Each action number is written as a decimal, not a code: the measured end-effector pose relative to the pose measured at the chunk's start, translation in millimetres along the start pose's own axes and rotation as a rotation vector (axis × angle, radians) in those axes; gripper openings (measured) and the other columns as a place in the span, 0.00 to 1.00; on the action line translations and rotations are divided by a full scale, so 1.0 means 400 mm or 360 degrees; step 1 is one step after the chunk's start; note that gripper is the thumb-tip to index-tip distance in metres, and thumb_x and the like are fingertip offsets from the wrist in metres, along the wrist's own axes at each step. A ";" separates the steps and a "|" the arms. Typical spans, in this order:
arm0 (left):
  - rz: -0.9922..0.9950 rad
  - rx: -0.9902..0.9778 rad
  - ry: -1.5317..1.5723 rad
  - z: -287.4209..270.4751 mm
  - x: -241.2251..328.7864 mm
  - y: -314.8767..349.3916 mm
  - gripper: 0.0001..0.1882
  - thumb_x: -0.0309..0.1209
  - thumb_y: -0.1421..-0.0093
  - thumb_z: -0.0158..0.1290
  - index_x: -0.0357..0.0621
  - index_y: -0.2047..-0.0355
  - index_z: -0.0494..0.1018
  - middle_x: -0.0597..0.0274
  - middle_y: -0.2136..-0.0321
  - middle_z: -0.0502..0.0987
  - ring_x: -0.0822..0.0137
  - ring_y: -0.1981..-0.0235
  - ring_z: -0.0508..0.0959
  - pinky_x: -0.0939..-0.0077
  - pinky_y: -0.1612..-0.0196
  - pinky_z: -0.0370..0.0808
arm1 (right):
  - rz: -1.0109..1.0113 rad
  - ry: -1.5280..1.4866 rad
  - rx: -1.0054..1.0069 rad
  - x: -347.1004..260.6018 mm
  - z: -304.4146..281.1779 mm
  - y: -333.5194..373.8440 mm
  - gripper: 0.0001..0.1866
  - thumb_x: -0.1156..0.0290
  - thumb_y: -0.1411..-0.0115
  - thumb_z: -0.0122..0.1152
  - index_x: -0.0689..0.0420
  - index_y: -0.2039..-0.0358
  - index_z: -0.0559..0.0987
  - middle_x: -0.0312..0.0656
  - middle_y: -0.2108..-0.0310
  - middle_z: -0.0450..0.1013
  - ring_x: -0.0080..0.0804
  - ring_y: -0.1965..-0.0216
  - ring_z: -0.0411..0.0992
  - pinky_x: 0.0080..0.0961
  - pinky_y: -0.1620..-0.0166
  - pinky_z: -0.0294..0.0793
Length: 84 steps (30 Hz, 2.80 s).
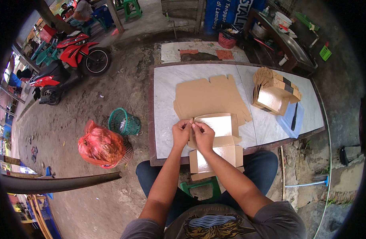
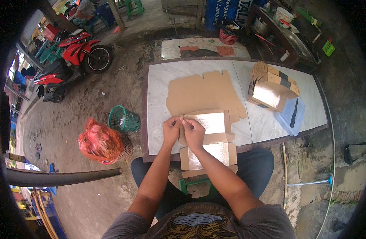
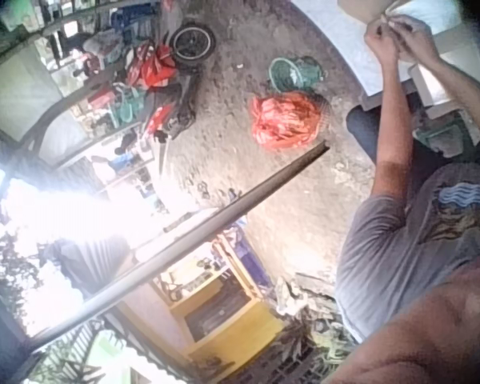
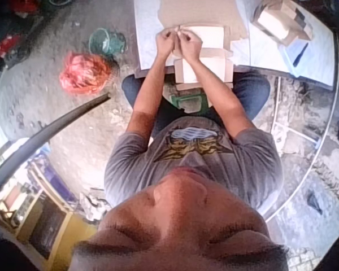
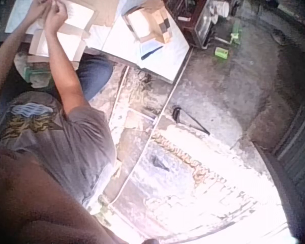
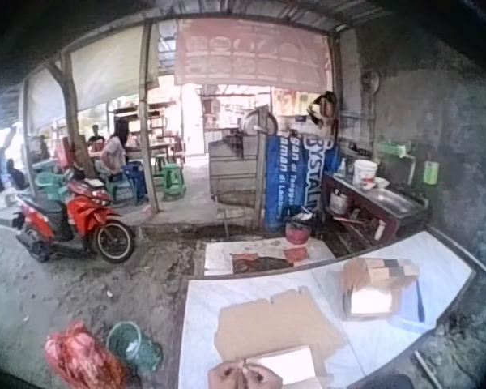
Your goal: The person assembles a flat cardboard box by folding its flaps and securing them with a small piece of string. They fold the side and bottom flaps into place, then tie the string around the box to hold the structure together.
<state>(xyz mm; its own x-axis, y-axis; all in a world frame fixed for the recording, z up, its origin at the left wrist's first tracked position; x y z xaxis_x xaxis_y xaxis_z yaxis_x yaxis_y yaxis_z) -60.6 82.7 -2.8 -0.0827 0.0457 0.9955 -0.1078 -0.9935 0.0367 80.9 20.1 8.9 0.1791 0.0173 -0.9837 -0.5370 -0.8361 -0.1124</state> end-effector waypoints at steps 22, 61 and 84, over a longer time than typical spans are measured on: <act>-0.0129 -0.0057 0.0232 0.015 -0.004 0.006 0.13 0.34 0.32 0.62 0.33 0.64 0.83 0.66 0.73 0.82 0.80 0.74 0.76 0.81 0.72 0.72 | 0.0448 -0.0176 -0.0189 -0.009 -0.007 -0.028 0.09 0.71 0.33 0.64 0.65 0.66 0.82 0.37 0.78 0.76 0.22 0.82 0.74 0.24 0.80 0.72; -0.0042 -0.0018 0.0266 -0.004 0.008 0.026 0.10 0.30 0.32 0.62 0.34 0.67 0.82 0.68 0.72 0.82 0.82 0.72 0.75 0.82 0.70 0.71 | 0.0404 -0.0383 -0.0259 -0.030 0.014 -0.013 0.07 0.73 0.30 0.61 0.63 0.64 0.80 0.37 0.72 0.78 0.21 0.76 0.77 0.19 0.72 0.78; 0.0127 0.0060 -0.0010 -0.003 0.033 0.027 0.16 0.35 0.29 0.58 0.37 0.71 0.79 0.71 0.77 0.76 0.81 0.73 0.69 0.80 0.70 0.65 | 0.0114 0.0102 -0.0197 -0.038 0.008 -0.014 0.09 0.72 0.31 0.59 0.64 0.60 0.82 0.46 0.74 0.80 0.32 0.76 0.80 0.31 0.69 0.78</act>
<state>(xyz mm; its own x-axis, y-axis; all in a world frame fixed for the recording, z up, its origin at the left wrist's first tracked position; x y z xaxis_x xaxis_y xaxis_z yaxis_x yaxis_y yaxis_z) -63.9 72.7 10.7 -0.0832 -0.0346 0.9959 -0.0640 -0.9972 -0.0400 78.5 26.1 24.0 0.1984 -0.0767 -0.9771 -0.4453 -0.8952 -0.0201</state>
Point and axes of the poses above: each hand's wrist, its own y-axis away from the middle knuckle, its own z-axis out of the palm, x = y × z, the point moved 9 cm from there along -y, towards the middle knuckle
